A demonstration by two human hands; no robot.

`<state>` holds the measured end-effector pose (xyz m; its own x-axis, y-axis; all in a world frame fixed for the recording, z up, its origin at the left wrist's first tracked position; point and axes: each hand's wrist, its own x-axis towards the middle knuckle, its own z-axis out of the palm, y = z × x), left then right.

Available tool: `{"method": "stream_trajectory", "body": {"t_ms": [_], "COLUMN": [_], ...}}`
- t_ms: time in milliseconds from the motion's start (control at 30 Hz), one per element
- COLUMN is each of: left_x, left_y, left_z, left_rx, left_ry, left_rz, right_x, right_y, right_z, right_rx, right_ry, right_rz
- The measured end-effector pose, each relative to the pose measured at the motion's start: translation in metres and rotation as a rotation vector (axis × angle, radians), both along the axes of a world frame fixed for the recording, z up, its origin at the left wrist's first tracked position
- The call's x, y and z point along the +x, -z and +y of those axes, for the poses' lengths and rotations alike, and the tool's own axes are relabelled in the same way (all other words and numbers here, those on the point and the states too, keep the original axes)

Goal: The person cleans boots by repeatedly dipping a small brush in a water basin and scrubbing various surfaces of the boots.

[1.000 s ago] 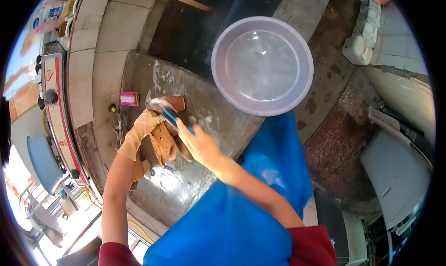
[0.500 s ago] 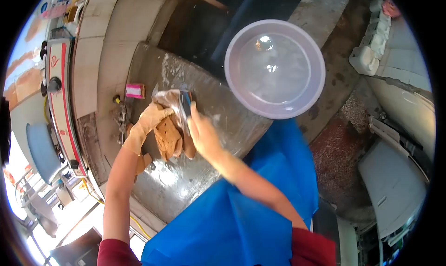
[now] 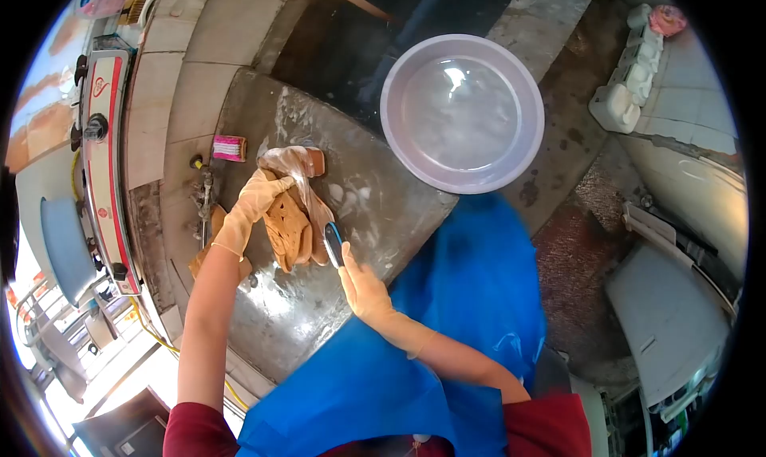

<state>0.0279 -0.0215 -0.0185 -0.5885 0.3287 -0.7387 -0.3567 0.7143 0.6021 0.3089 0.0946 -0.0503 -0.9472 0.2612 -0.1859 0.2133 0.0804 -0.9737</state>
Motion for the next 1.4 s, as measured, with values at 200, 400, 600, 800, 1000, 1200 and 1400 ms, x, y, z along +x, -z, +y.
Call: {"method": "stream_trajectory", "body": {"t_ms": [200,400,600,800,1000,1200,1400], "left_x": [0.015,0.014,0.015,-0.002,0.028,0.001,0.004], "left_y": [0.002,0.006,-0.012,-0.063,-0.122,-0.100,-0.092], "left_z": [0.004,-0.001,0.007,0.010,0.025,-0.027,-0.029], "left_rx": [0.051,0.138,-0.020,-0.013,0.365,0.152,-0.287], "left_ry": [-0.147,-0.113,-0.058,-0.125,-0.325,-0.063,0.343], "left_rz": [0.038,-0.012,0.095,-0.095,-0.428,-0.298,0.658], "right_x": [-0.076,-0.040,0.012,-0.040,-0.110,-0.128,-0.107], "right_y": [0.003,0.007,-0.016,-0.008,-0.032,0.017,-0.040], "right_z": [0.033,0.019,0.024,0.119,0.237,0.270,0.266], "right_rx": [0.032,0.006,-0.118,-0.035,0.487,0.872,0.793], "right_ry": [-0.039,-0.054,-0.291,0.001,-0.159,-0.431,-0.345], "right_rz": [-0.138,-0.053,-0.483,-0.135,-0.339,-0.540,-0.520]}}
